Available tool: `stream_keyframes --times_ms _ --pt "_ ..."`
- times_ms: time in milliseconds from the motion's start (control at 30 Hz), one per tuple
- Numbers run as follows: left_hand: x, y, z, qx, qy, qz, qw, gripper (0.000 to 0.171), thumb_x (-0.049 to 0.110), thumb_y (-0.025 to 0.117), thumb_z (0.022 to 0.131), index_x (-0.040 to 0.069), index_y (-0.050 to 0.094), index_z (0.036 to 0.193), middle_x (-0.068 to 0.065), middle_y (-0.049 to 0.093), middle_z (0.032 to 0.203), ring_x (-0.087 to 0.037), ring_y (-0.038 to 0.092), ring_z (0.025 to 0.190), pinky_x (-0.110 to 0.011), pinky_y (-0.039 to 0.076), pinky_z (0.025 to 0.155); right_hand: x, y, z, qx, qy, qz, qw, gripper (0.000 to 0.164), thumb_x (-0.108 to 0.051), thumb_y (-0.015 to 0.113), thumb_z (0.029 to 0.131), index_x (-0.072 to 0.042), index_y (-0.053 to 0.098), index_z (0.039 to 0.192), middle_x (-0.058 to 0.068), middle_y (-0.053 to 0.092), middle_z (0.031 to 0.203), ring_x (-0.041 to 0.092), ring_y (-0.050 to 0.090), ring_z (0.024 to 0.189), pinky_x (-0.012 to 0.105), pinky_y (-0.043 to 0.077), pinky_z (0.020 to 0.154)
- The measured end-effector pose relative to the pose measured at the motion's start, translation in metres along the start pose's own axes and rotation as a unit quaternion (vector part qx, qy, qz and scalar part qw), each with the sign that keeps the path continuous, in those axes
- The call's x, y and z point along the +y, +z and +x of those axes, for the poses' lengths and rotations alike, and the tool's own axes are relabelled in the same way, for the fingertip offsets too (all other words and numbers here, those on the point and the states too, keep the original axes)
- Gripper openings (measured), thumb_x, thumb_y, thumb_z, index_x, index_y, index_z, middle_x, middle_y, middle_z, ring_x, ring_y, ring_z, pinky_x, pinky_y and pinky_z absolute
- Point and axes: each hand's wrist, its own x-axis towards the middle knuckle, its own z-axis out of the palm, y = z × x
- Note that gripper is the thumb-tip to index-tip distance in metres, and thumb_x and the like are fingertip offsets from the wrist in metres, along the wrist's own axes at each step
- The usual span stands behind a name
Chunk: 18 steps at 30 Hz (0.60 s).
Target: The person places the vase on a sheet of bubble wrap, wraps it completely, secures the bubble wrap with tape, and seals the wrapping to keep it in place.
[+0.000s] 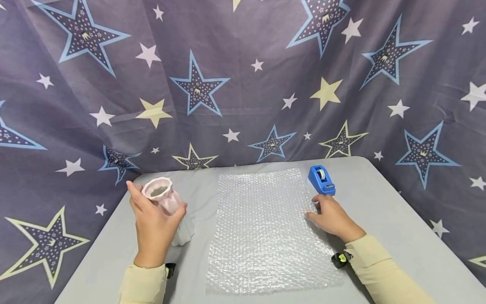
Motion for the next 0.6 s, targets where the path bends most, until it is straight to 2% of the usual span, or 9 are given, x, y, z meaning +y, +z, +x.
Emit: stream_keyframes --times_ms 133,200,400,600 --pt "-0.005 -0.001 -0.003 -0.032 -0.04 -0.013 0.9986 0.145 0.022 0.099 0.06 0.01 0.001 0.166 -0.034 0.035 0.152 -0.05 0.043 0.137 -0.064 0.039 0.109 0.0 -0.001 0.0 -0.009 0.001 0.001 1.0 0.065 -0.03 0.079 0.087 0.015 0.057 0.129 0.02 0.061 0.106 0.027 0.061 0.091 0.048 0.053 0.083" --pt "-0.008 -0.002 -0.005 -0.052 -0.057 -0.021 0.9968 0.142 0.021 0.1 0.059 0.008 0.006 0.165 -0.035 0.038 0.148 -0.049 0.045 0.135 -0.063 0.038 0.11 0.001 -0.001 -0.001 -0.015 0.004 0.002 1.0 0.068 -0.031 0.079 0.087 0.017 0.056 0.129 0.021 0.06 0.106 0.027 0.06 0.091 0.049 0.053 0.084" --pt "-0.013 -0.006 -0.008 -0.096 -0.087 -0.006 0.9915 0.124 0.023 0.1 0.059 0.0 0.023 0.154 -0.033 0.054 0.13 -0.051 0.059 0.111 -0.064 0.045 0.094 0.001 -0.001 -0.001 -0.021 0.002 0.0 1.0 0.07 -0.03 0.081 0.086 0.017 0.056 0.131 0.021 0.059 0.107 0.027 0.059 0.093 0.049 0.053 0.085" --pt "-0.015 -0.008 -0.008 -0.114 -0.103 0.005 0.9881 0.114 0.025 0.1 0.061 -0.001 0.03 0.147 -0.032 0.06 0.119 -0.051 0.063 0.102 -0.062 0.048 0.086 0.002 -0.001 -0.002 -0.028 0.007 0.003 1.0 0.069 -0.029 0.082 0.086 0.014 0.056 0.133 0.022 0.058 0.111 0.028 0.062 0.096 0.048 0.055 0.085"
